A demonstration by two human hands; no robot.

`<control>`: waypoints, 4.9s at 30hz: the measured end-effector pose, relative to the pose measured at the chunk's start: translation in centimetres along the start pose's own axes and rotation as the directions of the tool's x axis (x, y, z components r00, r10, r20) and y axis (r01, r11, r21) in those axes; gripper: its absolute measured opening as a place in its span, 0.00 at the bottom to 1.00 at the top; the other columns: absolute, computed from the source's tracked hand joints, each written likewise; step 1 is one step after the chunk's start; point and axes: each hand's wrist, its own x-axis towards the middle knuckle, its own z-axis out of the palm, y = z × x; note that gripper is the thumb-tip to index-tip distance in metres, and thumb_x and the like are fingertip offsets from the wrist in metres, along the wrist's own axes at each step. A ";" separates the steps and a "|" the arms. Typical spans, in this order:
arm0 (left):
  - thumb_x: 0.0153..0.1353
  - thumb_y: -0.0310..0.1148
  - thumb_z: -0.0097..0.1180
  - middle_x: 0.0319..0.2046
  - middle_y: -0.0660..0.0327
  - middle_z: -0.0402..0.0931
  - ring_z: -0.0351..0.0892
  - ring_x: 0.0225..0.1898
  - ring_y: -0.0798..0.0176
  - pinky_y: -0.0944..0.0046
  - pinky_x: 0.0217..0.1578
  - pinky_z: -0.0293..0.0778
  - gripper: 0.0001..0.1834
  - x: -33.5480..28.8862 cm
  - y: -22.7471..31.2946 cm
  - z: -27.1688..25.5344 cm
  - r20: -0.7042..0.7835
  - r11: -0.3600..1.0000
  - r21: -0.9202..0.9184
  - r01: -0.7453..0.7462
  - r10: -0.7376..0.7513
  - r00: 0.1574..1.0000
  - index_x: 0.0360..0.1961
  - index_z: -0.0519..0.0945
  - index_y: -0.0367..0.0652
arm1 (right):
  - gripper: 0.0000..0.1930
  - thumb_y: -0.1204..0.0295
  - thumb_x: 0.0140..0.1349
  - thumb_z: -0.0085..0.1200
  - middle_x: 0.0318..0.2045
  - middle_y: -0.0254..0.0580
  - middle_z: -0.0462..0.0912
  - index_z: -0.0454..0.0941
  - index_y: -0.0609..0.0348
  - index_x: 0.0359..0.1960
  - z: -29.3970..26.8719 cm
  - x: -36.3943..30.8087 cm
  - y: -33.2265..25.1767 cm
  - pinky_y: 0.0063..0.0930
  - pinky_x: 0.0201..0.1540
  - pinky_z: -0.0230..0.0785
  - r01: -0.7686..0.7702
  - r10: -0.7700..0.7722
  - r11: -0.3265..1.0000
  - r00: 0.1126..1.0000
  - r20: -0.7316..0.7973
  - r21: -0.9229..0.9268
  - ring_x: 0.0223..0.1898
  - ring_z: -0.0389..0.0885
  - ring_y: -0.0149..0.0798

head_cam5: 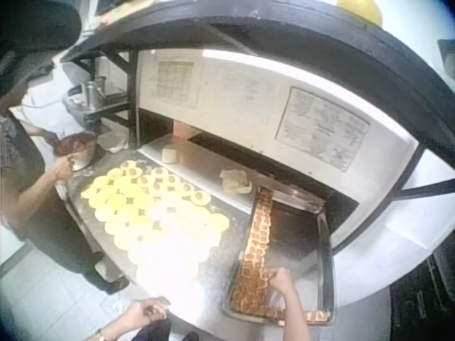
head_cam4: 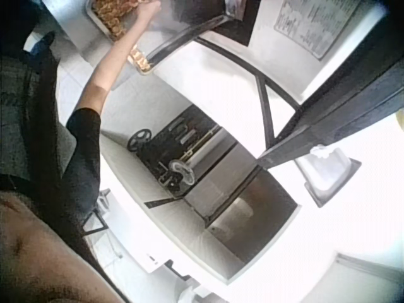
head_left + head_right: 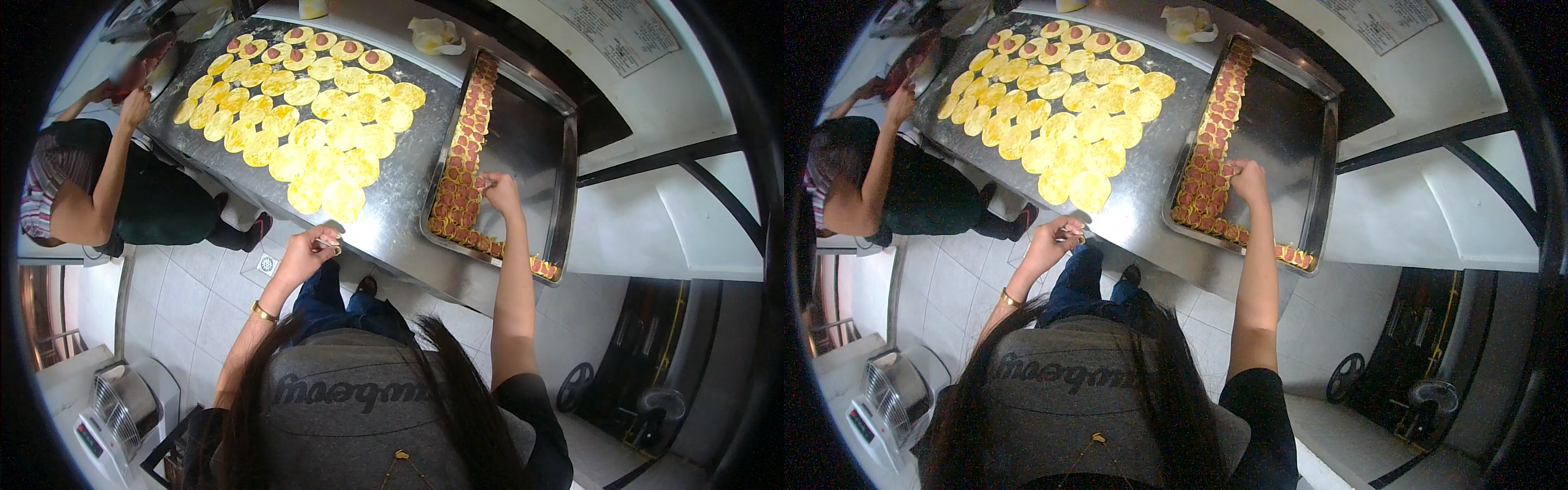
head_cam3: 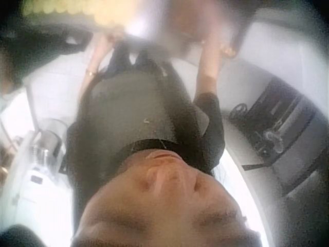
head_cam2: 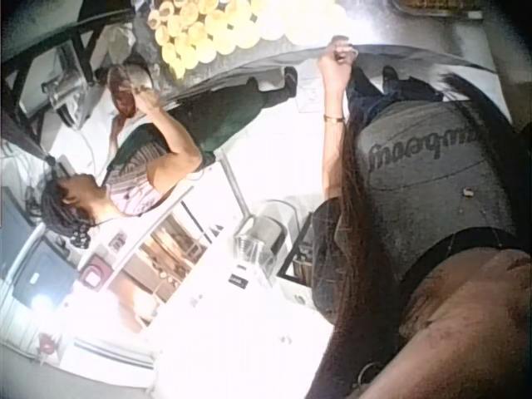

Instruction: The person retrieves a container from the refrigerator and walks to a stainless steel table. They separate round yellow dough discs and place them on the table. They then pick up each disc, place a slice of meat in the center, fold the dough around the meat, and place the assembled pastries onto a metal tray.

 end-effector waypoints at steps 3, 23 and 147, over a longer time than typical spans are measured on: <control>0.52 0.20 0.60 0.33 0.61 0.80 0.78 0.34 0.73 0.73 0.36 0.75 0.11 0.5 0.1 -0.2 0.027 0.999 -0.036 0.003 -0.002 1.000 0.39 0.77 0.33 | 0.19 0.80 0.43 0.57 0.33 0.43 0.83 0.82 0.56 0.41 0.1 0.7 0.9 0.26 0.38 0.71 -0.062 0.057 0.995 0.997 0.057 0.076 0.34 0.81 0.34; 0.53 0.21 0.59 0.37 0.62 0.80 0.78 0.37 0.72 0.72 0.38 0.74 0.13 9.1 -0.1 -12.3 -0.089 0.993 -0.102 -0.060 0.051 0.995 0.41 0.77 0.36 | 0.14 0.70 0.50 0.58 0.32 0.50 0.83 0.82 0.61 0.38 6.8 18.9 -15.3 0.28 0.41 0.71 0.077 -0.007 0.952 0.973 -0.230 0.296 0.34 0.82 0.41; 0.44 0.24 0.66 0.24 0.57 0.76 0.78 0.26 0.62 0.65 0.29 0.74 0.12 7.0 -0.6 5.3 0.029 0.939 0.125 -0.320 0.319 0.947 0.31 0.76 0.38 | 0.19 0.85 0.45 0.51 0.39 0.49 0.75 0.75 0.62 0.42 10.5 -12.7 -15.9 0.40 0.44 0.68 0.175 -0.163 0.945 0.984 -0.067 0.278 0.42 0.75 0.53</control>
